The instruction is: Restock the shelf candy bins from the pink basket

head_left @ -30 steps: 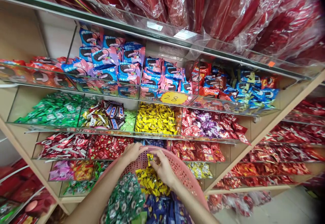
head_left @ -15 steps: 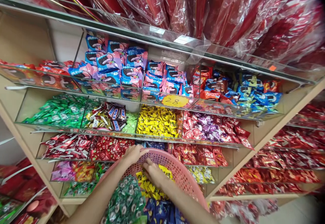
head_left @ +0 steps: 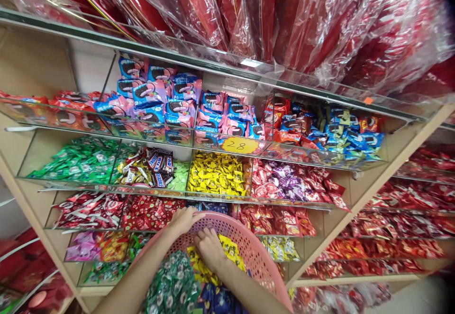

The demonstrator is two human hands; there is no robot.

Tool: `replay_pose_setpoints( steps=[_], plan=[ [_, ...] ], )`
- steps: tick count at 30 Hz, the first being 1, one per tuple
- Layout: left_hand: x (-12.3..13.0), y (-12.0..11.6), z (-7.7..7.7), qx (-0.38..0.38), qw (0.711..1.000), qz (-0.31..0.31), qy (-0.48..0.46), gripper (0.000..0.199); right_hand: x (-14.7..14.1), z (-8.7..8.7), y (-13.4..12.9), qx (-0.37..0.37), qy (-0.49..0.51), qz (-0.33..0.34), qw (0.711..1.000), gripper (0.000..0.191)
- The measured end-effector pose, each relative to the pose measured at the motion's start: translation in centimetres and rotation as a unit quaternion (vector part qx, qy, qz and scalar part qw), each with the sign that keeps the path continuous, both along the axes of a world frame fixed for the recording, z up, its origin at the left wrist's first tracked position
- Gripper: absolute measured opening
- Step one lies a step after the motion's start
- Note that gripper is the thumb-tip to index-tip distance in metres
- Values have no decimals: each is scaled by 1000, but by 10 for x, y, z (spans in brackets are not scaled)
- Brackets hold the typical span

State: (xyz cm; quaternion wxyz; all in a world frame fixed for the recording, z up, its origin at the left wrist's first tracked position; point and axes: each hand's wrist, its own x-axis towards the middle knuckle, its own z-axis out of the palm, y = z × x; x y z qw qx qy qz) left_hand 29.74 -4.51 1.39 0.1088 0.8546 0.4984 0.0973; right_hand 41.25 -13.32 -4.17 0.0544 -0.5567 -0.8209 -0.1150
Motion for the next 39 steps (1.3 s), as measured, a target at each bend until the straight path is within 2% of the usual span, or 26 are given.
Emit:
replay_pose_setpoints(
  steps=[7, 11, 14, 17, 20, 23, 27, 31, 35, 39],
  plan=[
    [1, 1, 0, -2, 1000, 3, 6, 57, 1, 5, -4, 2, -3, -55, 998, 18],
    [1, 1, -1, 1, 1000, 2, 3, 58, 0, 24, -13, 27, 12, -56, 998, 17],
    [0, 2, -2, 2, 1000, -5, 3, 59, 0, 52, -22, 58, 34, -34, 997, 19],
    [0, 3, -3, 0, 1000, -12, -1, 58, 8, 88, -28, 98, 61, -23, 993, 23],
    [0, 3, -2, -1, 1000, -15, -1, 59, 29, 126, -23, 140, 79, -56, 985, 27],
    [0, 3, 0, -8, 1000, -15, 3, 60, 58, 161, -9, 193, 55, -126, 972, 28],
    [-1, 2, 4, -16, 1000, -9, 4, 59, 88, 192, 16, 222, -27, -176, 959, 20],
    [-1, 0, 5, -15, 1000, -12, -4, 60, 98, 197, 39, 205, -102, -163, 960, 16],
    [-1, 0, 4, -14, 1000, -14, -5, 62, 99, 187, 52, 201, -135, -164, 956, 21],
    [-1, 1, 3, -13, 1000, -14, -1, 62, 99, 181, 54, 213, -131, -170, 953, 24]
  ],
)
